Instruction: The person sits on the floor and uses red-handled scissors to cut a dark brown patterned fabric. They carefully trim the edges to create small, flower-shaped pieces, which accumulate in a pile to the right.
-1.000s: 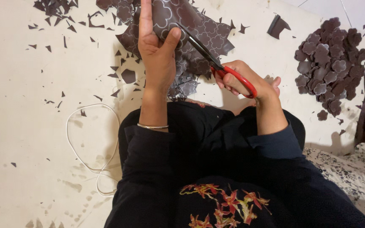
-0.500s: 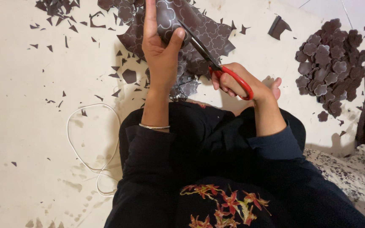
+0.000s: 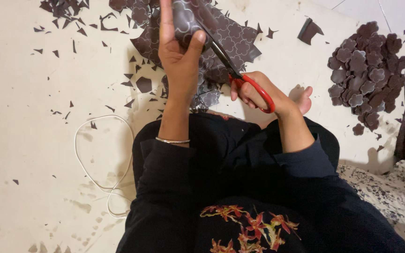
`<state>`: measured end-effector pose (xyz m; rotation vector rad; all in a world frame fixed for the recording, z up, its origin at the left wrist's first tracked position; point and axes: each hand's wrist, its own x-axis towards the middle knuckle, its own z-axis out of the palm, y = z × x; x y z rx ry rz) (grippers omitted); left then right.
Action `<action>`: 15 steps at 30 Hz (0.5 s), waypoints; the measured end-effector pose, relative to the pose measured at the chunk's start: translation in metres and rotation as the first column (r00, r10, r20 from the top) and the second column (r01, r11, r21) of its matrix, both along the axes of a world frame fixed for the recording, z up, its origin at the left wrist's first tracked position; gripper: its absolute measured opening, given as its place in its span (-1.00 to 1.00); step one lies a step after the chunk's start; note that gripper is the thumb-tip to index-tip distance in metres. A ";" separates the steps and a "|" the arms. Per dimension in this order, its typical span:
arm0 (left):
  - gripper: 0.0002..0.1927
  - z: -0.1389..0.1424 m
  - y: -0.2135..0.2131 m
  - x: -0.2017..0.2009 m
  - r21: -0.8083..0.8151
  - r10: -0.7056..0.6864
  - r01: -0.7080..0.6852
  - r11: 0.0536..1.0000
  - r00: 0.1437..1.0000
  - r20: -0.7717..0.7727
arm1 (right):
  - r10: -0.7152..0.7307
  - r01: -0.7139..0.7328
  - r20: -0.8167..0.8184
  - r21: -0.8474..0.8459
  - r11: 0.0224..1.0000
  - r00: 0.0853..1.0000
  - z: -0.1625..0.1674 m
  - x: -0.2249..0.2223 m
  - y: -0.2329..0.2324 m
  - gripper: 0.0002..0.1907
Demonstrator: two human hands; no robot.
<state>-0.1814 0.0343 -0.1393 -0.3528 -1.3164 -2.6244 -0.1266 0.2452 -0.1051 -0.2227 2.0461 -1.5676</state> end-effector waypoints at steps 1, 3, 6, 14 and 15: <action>-0.21 0.000 0.001 0.001 -0.005 -0.005 0.005 1.000 1.000 0.004 | -0.002 0.002 0.005 -0.016 1.000 1.000 0.000 0.000 0.000 -0.07; -0.21 -0.001 0.002 0.001 -0.012 -0.003 0.003 1.000 1.000 -0.002 | -0.006 0.007 0.018 -0.050 0.999 1.000 -0.001 0.002 -0.002 -0.07; -0.21 -0.004 0.004 0.000 -0.015 0.007 -0.007 1.000 1.000 -0.025 | -0.065 0.065 0.038 -0.016 0.998 0.997 -0.005 0.005 -0.007 -0.10; -0.20 -0.008 0.003 0.000 0.002 0.001 -0.001 1.000 1.000 -0.011 | -0.060 0.060 0.015 -0.004 0.998 0.998 -0.007 0.007 -0.013 -0.08; -0.20 -0.007 0.003 0.000 0.008 -0.002 0.002 1.000 1.000 -0.007 | -0.069 0.068 0.040 0.022 0.997 0.997 -0.006 0.006 -0.013 -0.08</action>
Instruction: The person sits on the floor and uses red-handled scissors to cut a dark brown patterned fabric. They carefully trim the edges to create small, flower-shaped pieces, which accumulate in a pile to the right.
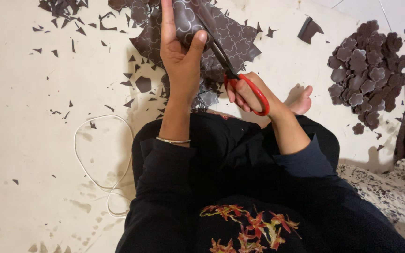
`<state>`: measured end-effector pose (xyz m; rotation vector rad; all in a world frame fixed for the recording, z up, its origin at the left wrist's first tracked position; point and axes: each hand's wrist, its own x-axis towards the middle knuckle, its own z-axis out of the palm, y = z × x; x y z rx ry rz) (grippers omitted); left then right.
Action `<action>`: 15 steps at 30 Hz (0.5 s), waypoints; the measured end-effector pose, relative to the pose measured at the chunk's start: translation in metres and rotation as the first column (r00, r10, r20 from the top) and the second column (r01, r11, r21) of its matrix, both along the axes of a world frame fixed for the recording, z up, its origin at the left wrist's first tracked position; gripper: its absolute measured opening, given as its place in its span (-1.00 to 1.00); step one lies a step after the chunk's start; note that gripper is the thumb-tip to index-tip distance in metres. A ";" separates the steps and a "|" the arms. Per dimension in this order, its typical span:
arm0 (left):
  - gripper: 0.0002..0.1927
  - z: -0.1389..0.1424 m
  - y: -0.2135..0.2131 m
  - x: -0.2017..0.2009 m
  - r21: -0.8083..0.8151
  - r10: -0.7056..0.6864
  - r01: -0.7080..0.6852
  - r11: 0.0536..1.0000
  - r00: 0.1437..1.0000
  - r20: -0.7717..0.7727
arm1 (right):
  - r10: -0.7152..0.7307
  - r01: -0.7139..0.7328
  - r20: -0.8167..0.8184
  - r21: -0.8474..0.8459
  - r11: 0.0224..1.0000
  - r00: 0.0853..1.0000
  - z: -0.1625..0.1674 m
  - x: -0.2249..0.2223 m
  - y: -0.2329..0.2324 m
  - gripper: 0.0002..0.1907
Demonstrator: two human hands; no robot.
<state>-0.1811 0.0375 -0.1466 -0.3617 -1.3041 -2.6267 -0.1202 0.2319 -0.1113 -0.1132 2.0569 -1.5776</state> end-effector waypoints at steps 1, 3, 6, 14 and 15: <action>-0.20 0.000 0.000 0.000 0.007 -0.004 0.004 1.000 1.000 0.002 | 0.013 -0.013 -0.027 -0.018 1.000 1.000 0.000 0.000 -0.001 -0.07; -0.21 0.002 0.001 0.001 0.010 -0.010 0.010 1.000 1.000 -0.004 | 0.038 -0.042 -0.081 -0.053 0.998 0.996 0.001 0.000 -0.003 -0.04; -0.21 0.004 0.001 0.001 0.005 -0.013 0.013 1.000 1.000 -0.008 | 0.044 -0.055 -0.091 -0.119 0.991 0.995 0.000 0.002 -0.007 -0.03; -0.12 0.007 0.002 0.002 -0.030 -0.024 0.031 0.999 0.979 0.202 | -0.003 -0.001 -0.046 -0.094 0.996 0.999 -0.007 0.005 -0.009 -0.04; -0.16 0.007 0.002 0.002 -0.024 -0.023 0.027 0.999 0.990 0.142 | -0.008 0.005 -0.034 -0.091 0.996 0.999 -0.008 0.005 -0.009 -0.04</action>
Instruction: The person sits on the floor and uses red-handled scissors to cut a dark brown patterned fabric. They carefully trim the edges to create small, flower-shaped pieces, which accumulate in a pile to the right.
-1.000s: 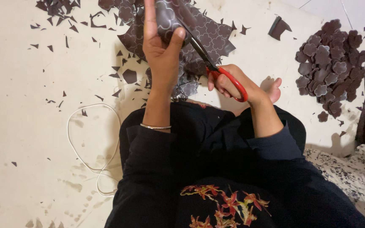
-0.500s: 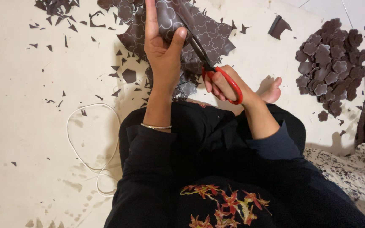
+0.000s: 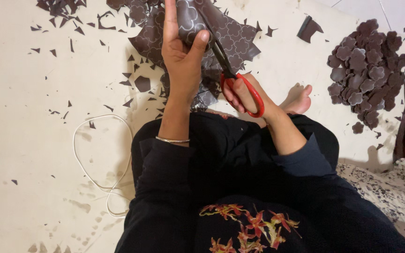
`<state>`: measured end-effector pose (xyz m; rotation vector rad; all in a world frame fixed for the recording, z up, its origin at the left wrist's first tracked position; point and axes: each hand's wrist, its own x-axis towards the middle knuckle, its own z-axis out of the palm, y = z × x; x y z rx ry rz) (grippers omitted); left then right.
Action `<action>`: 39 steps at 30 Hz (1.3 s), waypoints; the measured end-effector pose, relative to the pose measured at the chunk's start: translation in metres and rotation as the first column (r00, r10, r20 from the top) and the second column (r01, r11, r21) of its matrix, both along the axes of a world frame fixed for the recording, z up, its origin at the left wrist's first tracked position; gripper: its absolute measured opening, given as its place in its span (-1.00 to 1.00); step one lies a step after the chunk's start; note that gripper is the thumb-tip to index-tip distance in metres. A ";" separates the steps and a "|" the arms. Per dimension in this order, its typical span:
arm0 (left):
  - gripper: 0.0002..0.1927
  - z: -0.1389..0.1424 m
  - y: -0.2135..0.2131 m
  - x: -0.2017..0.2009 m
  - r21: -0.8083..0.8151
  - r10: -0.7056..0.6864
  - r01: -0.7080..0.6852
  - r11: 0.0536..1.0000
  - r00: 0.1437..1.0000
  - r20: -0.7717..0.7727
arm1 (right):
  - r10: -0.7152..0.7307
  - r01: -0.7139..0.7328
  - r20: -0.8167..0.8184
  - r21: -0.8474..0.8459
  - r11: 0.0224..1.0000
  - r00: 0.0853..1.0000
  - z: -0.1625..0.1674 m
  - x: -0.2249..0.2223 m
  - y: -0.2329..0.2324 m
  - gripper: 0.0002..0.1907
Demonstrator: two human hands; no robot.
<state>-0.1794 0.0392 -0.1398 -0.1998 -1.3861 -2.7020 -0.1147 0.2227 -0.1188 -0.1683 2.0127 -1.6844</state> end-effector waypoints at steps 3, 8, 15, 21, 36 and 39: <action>-0.22 -0.001 -0.001 0.000 0.022 0.000 0.003 1.000 0.993 -0.121 | -0.023 0.023 0.016 0.010 1.000 1.000 0.000 0.001 0.000 -0.05; -0.21 0.002 -0.002 -0.001 0.027 -0.014 0.017 0.999 0.995 -0.096 | 0.010 -0.011 -0.035 -0.027 1.000 0.999 0.004 -0.002 -0.002 -0.05; -0.27 0.003 0.005 0.002 -0.001 -0.058 0.059 0.998 0.979 -0.196 | 0.012 -0.020 -0.049 -0.149 0.989 0.999 0.013 -0.002 -0.003 -0.03; -0.28 -0.001 0.001 0.003 0.004 -0.069 0.071 0.997 0.982 -0.178 | 0.031 -0.033 -0.047 -0.030 0.999 0.998 0.014 -0.008 0.005 -0.06; -0.27 0.003 -0.002 0.001 -0.002 -0.087 0.088 0.996 0.978 -0.189 | 0.038 -0.037 -0.043 0.032 0.999 0.998 0.014 -0.013 0.016 -0.04; -0.27 0.003 -0.003 0.001 -0.007 -0.096 0.096 0.995 0.976 -0.198 | 0.044 -0.042 -0.031 0.061 0.997 0.999 0.013 -0.014 0.020 -0.03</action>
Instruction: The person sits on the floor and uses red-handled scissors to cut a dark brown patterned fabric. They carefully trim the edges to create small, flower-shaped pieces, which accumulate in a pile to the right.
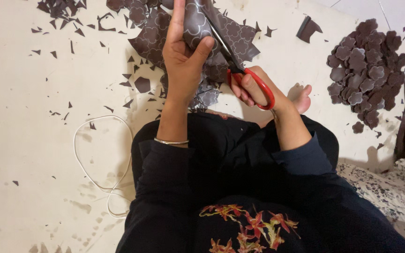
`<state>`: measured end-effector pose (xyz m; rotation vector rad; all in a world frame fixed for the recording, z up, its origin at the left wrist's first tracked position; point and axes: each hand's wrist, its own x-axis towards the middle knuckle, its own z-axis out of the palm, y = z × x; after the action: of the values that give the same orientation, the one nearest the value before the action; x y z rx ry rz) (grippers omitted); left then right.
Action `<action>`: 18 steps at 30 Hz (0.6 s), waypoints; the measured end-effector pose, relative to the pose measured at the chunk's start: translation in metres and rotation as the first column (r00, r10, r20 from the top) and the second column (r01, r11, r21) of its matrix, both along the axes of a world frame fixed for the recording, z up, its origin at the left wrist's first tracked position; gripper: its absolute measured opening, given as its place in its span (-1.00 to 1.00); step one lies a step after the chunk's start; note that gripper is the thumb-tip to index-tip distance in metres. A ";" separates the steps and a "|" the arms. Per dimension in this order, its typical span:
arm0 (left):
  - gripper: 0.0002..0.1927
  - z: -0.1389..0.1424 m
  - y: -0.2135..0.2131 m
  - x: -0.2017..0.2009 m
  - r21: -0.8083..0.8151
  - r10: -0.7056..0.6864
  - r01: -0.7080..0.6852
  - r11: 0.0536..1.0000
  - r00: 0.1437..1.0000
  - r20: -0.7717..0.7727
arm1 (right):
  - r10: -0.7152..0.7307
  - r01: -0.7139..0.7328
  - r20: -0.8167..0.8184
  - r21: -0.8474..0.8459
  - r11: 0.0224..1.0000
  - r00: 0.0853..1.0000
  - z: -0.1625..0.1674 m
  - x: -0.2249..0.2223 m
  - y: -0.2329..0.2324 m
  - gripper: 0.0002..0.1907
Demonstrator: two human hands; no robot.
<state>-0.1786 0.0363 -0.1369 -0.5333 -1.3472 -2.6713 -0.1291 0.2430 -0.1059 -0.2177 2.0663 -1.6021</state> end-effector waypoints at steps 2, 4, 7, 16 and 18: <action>-0.27 0.000 -0.001 0.000 0.005 -0.009 0.009 1.000 1.000 0.008 | -0.017 0.017 0.017 0.022 1.000 1.000 -0.001 0.000 0.002 -0.02; -0.26 -0.001 -0.002 0.000 0.003 -0.017 0.017 1.000 1.000 0.011 | -0.029 0.029 0.039 0.015 0.999 0.999 -0.003 0.000 0.003 -0.01; -0.27 -0.002 -0.004 -0.001 -0.024 -0.025 0.025 0.999 1.000 -0.005 | -0.019 0.021 0.049 -0.028 0.999 0.999 -0.003 -0.004 0.005 -0.01; -0.30 -0.005 -0.006 -0.001 -0.136 -0.025 0.017 0.991 0.998 -0.060 | -0.050 0.047 0.103 0.035 0.998 0.993 0.003 -0.004 0.003 -0.05; -0.30 -0.003 -0.006 -0.001 -0.150 -0.017 0.007 0.989 0.998 -0.068 | -0.015 0.016 0.018 -0.059 0.998 1.000 0.000 -0.002 0.003 -0.03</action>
<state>-0.1800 0.0302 -0.1404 -0.6451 -1.5374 -2.5485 -0.1314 0.2460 -0.1055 -0.2084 2.0136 -1.6698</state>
